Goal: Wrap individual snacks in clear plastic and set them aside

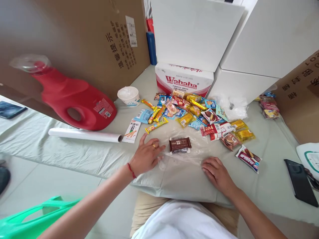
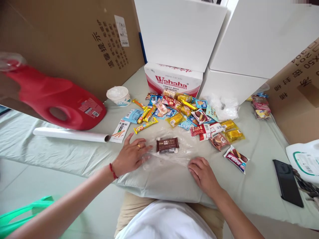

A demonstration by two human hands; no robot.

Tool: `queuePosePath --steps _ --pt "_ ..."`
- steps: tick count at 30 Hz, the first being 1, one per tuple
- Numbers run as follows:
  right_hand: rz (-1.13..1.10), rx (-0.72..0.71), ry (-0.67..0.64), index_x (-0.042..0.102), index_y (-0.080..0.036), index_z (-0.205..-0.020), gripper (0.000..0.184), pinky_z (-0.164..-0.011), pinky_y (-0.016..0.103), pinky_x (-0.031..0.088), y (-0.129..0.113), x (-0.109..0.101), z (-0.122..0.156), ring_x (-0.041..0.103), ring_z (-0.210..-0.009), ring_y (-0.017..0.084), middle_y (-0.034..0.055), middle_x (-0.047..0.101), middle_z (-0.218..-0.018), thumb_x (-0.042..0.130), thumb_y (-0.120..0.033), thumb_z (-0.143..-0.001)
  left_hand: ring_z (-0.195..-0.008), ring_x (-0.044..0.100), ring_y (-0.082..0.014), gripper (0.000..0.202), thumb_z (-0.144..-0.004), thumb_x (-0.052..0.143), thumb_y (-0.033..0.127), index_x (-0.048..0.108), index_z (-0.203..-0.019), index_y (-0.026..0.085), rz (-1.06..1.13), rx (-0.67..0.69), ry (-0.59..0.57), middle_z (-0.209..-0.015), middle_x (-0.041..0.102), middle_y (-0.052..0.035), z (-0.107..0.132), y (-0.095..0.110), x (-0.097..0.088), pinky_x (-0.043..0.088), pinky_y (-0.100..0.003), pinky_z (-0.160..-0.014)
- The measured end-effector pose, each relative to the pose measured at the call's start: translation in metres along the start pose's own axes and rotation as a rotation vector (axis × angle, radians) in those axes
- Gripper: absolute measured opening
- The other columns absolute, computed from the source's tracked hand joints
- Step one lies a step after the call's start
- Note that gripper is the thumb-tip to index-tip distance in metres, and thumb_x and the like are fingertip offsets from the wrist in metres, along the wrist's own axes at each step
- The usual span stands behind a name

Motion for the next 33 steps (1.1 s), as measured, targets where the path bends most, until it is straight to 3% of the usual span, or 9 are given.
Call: queuePosePath --steps 5,9,13,17,21,24,27,31,33 --pt "-0.053 -0.019 0.046 0.072 -0.028 -0.107 0.019 -0.088 0.046 0.057 -0.001 -0.007 -0.001 0.065 -0.103 0.026 0.0081 0.072 -0.107 0.054 -0.023 -0.101 -0.121 0.062 -0.0271 0.031 -0.101 0.049 0.029 0.071 -0.122 0.035 0.069 -0.135 0.091 -0.099 0.075 -0.0038 0.025 0.003 0.02 0.014 -0.066 -0.121" --pt "-0.147 -0.046 -0.077 0.07 -0.026 -0.106 0.019 -0.089 0.044 0.055 0.0 -0.023 -0.012 0.066 -0.096 0.023 0.007 0.073 -0.098 0.051 -0.026 -0.103 -0.122 0.061 -0.027 0.03 -0.102 0.047 0.033 0.072 -0.118 0.031 0.159 -0.194 0.096 -0.111 0.074 -0.006 0.046 0.01 0.027 0.018 -0.064 -0.12" --pt "-0.203 -0.043 -0.186 0.07 -0.024 -0.104 0.023 -0.08 0.037 0.054 0.012 -0.046 -0.054 0.066 -0.087 0.022 0.007 0.072 -0.091 0.049 -0.033 -0.104 -0.119 0.063 -0.0264 0.036 -0.104 0.039 0.037 0.073 -0.114 0.029 0.234 -0.294 0.099 -0.111 0.074 -0.0064 0.042 0.013 0.024 0.022 -0.063 -0.118" --pt "-0.195 0.002 -0.191 0.072 -0.022 -0.099 0.029 -0.076 0.033 0.054 0.031 -0.061 -0.114 0.068 -0.085 0.021 0.0069 0.073 -0.092 0.05 -0.041 -0.103 -0.098 0.067 -0.023 0.045 -0.105 0.032 0.037 0.074 -0.098 0.025 0.265 -0.439 0.17 -0.091 0.075 -0.0059 0.023 0.009 0.021 0.04 -0.05 -0.106" --pt "-0.119 0.052 -0.276 0.073 -0.021 -0.093 0.025 -0.072 0.031 0.051 0.048 -0.049 -0.155 0.068 -0.08 0.02 0.0054 0.074 -0.09 0.053 -0.035 -0.099 -0.086 0.066 -0.0241 0.045 -0.102 0.039 0.038 0.069 -0.073 0.023 0.204 -0.597 0.253 -0.072 0.07 -0.0057 0.01 0.005 0.026 0.047 -0.04 -0.085" --pt "0.134 0.114 -0.333 0.072 -0.021 -0.088 0.015 -0.07 0.032 0.049 0.054 -0.03 -0.164 0.067 -0.084 0.024 0.0078 0.072 -0.089 0.059 -0.022 -0.094 -0.09 0.065 -0.0273 0.032 -0.096 0.047 0.036 0.073 -0.079 0.025 0.151 -0.73 0.308 -0.077 0.072 -0.0057 0.005 0.0 0.03 0.045 -0.042 -0.083" --pt "0.367 0.123 -0.287 0.072 -0.019 -0.09 0.012 -0.072 0.036 0.049 0.049 -0.019 -0.164 0.062 -0.096 0.031 0.0135 0.067 -0.093 0.062 -0.012 -0.088 -0.091 0.064 -0.0294 0.027 -0.092 0.05 0.035 0.072 -0.08 0.025 0.136 -0.826 0.314 -0.079 0.072 -0.0063 0.0 -0.005 0.032 0.044 -0.043 -0.08" --pt "0.292 -0.015 -0.121 0.071 -0.02 -0.11 0.029 -0.081 0.042 0.051 0.023 -0.02 -0.174 0.056 -0.104 0.033 0.0147 0.063 -0.105 0.054 -0.008 -0.089 -0.088 0.062 -0.0289 0.026 -0.091 0.052 0.035 0.068 -0.075 0.024 0.18 -0.865 0.334 -0.076 0.069 -0.0059 -0.005 -0.01 0.032 0.044 -0.044 -0.079" --pt "0.177 -0.16 -0.127 0.067 -0.021 -0.123 0.038 -0.089 0.044 0.052 0.005 -0.017 -0.189 0.055 -0.108 0.03 0.0133 0.061 -0.117 0.053 -0.009 -0.09 -0.088 0.061 -0.029 0.024 -0.091 0.053 0.034 0.067 -0.076 0.023 0.181 -0.863 0.353 -0.075 0.068 -0.0058 -0.006 -0.01 0.033 0.044 -0.045 -0.08"
Point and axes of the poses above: each hand's wrist, its own z-axis away from the middle knuckle, its own x-axis out of the palm, y = z × x, the point moved 1 cm from there along -z, towards the middle knuckle
